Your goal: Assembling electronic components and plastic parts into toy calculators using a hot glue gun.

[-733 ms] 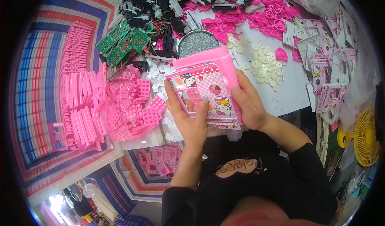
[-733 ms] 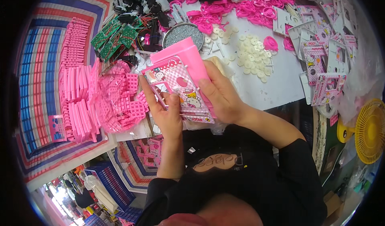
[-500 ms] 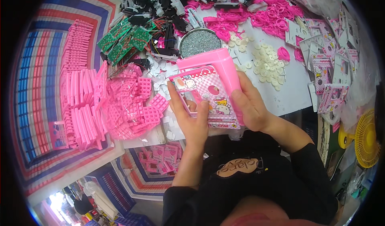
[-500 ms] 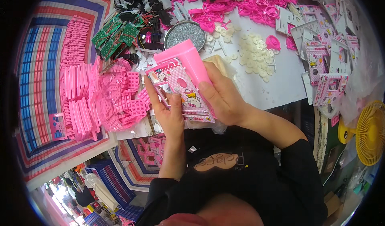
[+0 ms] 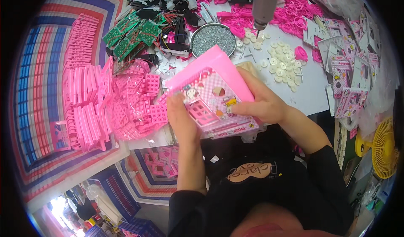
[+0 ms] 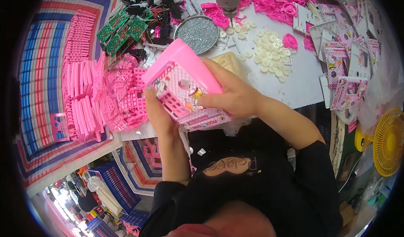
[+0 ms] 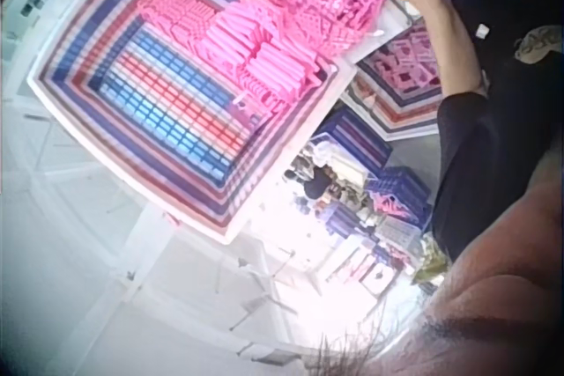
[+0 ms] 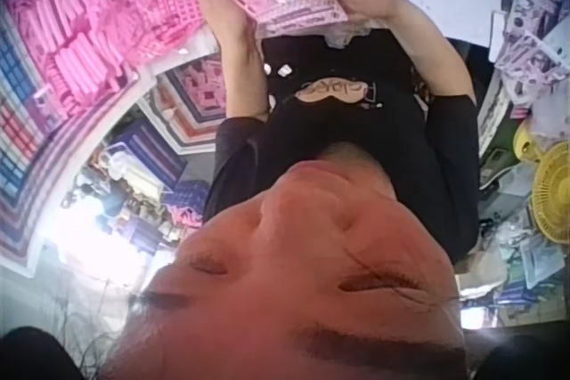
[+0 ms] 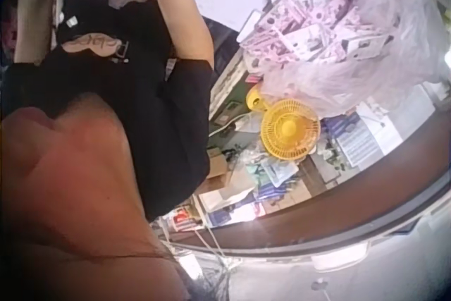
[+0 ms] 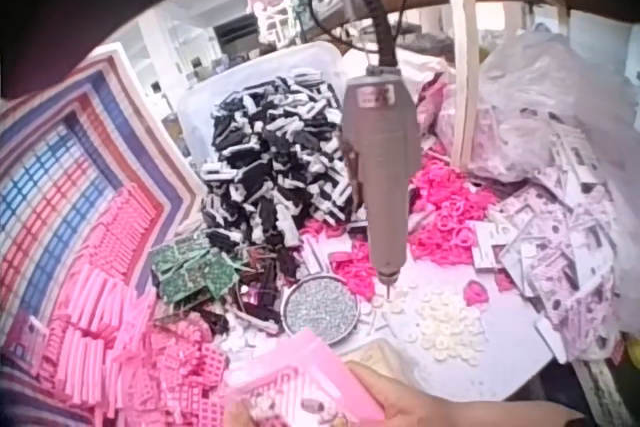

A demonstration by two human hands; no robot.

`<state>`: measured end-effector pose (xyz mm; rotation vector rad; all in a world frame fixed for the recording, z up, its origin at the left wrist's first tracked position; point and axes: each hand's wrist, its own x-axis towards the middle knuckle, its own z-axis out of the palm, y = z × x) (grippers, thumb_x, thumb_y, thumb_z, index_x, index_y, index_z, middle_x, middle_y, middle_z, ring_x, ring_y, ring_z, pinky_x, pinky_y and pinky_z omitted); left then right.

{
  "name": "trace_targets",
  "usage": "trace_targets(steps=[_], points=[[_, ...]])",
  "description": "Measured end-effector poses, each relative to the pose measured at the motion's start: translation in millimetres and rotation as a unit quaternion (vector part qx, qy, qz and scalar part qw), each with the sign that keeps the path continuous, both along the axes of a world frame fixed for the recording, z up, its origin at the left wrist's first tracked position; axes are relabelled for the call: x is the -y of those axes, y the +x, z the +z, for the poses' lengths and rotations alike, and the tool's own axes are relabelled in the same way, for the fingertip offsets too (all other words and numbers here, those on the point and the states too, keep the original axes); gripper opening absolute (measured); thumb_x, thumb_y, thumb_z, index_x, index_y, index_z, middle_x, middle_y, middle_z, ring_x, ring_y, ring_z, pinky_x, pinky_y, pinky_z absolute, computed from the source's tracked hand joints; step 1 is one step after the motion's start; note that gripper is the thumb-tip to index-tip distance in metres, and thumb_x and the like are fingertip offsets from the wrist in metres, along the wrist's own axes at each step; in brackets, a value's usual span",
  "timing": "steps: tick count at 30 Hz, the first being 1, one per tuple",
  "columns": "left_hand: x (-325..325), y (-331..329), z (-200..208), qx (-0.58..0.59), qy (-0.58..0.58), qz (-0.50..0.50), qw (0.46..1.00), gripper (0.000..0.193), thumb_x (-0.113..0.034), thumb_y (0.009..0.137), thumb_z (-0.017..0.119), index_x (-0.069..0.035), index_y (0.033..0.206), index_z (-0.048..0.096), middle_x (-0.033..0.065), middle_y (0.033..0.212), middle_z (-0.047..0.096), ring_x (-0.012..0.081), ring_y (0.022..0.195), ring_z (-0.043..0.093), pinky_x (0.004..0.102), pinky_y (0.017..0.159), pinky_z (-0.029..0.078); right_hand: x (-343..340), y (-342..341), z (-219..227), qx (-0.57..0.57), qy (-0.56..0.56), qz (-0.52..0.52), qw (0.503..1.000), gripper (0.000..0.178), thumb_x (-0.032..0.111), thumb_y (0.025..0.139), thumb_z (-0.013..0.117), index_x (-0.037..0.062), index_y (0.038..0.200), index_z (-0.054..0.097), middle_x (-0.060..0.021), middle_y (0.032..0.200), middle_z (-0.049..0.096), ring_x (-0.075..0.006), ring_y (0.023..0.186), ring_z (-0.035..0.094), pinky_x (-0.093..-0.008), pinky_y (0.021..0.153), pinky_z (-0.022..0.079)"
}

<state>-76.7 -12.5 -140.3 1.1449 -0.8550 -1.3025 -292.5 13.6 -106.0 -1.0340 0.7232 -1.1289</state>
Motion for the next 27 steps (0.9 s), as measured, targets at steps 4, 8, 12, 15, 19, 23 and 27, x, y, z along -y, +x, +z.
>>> trace_targets(steps=[4, 8, 12, 15, 19, 23, 27], points=[[5.2, -10.6, 30.4, -0.044, 0.027, 0.078, 0.996, 0.044, -0.045, 0.109, 0.044, -0.003, 0.116, 0.058, 0.0053, 0.097, 0.065, 0.0133, 0.081, 0.066, 0.0279, 0.074, 0.055, -4.8, -18.8, 9.5, -0.13, 0.02, 0.067, 0.989, 0.067, 0.009, 0.086, 0.078, -0.0004, 0.143, 0.044, -0.0114, 0.128, 0.063, -0.0186, 0.115, 0.062, -0.0341, 0.1, 0.05], [7.8, -12.0, 29.0, -0.024, -0.029, 0.088, 0.995, 0.047, -0.045, 0.11, 0.041, -0.002, 0.117, 0.058, 0.0069, 0.098, 0.067, 0.0136, 0.083, 0.066, 0.0277, 0.073, 0.054, -10.8, -21.2, -8.6, -0.024, 0.119, 0.091, 0.988, 0.056, 0.003, 0.086, 0.078, -0.0021, 0.134, 0.051, -0.0108, 0.124, 0.066, -0.0159, 0.11, 0.065, -0.0311, 0.098, 0.052], [15.8, -1.0, 31.3, 0.094, -0.069, 0.057, 0.992, 0.045, -0.046, 0.11, 0.04, -0.004, 0.107, 0.058, 0.0048, 0.091, 0.064, 0.0118, 0.077, 0.063, 0.0271, 0.068, 0.052, -8.7, -29.4, -1.0, 0.003, 0.108, 0.082, 0.991, 0.052, 0.0, 0.087, 0.075, -0.0026, 0.133, 0.051, -0.0106, 0.123, 0.065, -0.0158, 0.112, 0.064, -0.0319, 0.099, 0.051], [14.6, -6.6, 28.7, 0.038, -0.063, 0.074, 0.995, 0.047, -0.046, 0.11, 0.04, -0.003, 0.112, 0.059, 0.0058, 0.093, 0.065, 0.0116, 0.078, 0.064, 0.0264, 0.067, 0.053, -23.4, -5.3, -3.7, -0.032, 0.035, -0.001, 0.999, 0.054, -0.001, 0.087, 0.075, -0.0023, 0.134, 0.05, -0.0117, 0.125, 0.064, -0.0164, 0.114, 0.063, -0.0325, 0.099, 0.051], [20.1, -6.7, 33.6, -0.011, -0.037, 0.071, 0.997, 0.047, -0.047, 0.109, 0.04, -0.004, 0.111, 0.059, 0.006, 0.095, 0.066, 0.0116, 0.08, 0.065, 0.0258, 0.068, 0.053, -15.6, -13.0, 6.5, 0.045, 0.068, 0.078, 0.994, 0.049, -0.001, 0.09, 0.072, -0.0034, 0.134, 0.05, -0.01, 0.124, 0.064, -0.0154, 0.115, 0.063, -0.0327, 0.1, 0.051], [23.2, -7.2, 29.0, -0.035, -0.07, 0.071, 0.994, 0.052, -0.046, 0.111, 0.037, -0.001, 0.123, 0.059, 0.0087, 0.106, 0.068, 0.0137, 0.088, 0.068, 0.0275, 0.077, 0.055, -18.5, -11.8, 2.9, -0.047, 0.045, 0.04, 0.997, 0.046, -0.002, 0.091, 0.069, -0.0033, 0.133, 0.051, -0.0095, 0.122, 0.066, -0.0129, 0.113, 0.063, -0.0306, 0.097, 0.051], [18.8, -6.0, 26.8, -0.041, -0.051, 0.075, 0.995, 0.053, -0.046, 0.111, 0.036, 0.0, 0.123, 0.059, 0.0094, 0.107, 0.068, 0.0136, 0.09, 0.068, 0.028, 0.079, 0.055, -17.1, -12.4, -1.4, 0.01, 0.081, 0.02, 0.996, 0.048, -0.003, 0.091, 0.068, -0.003, 0.135, 0.05, -0.0107, 0.123, 0.067, -0.0121, 0.114, 0.063, -0.0279, 0.097, 0.048]])
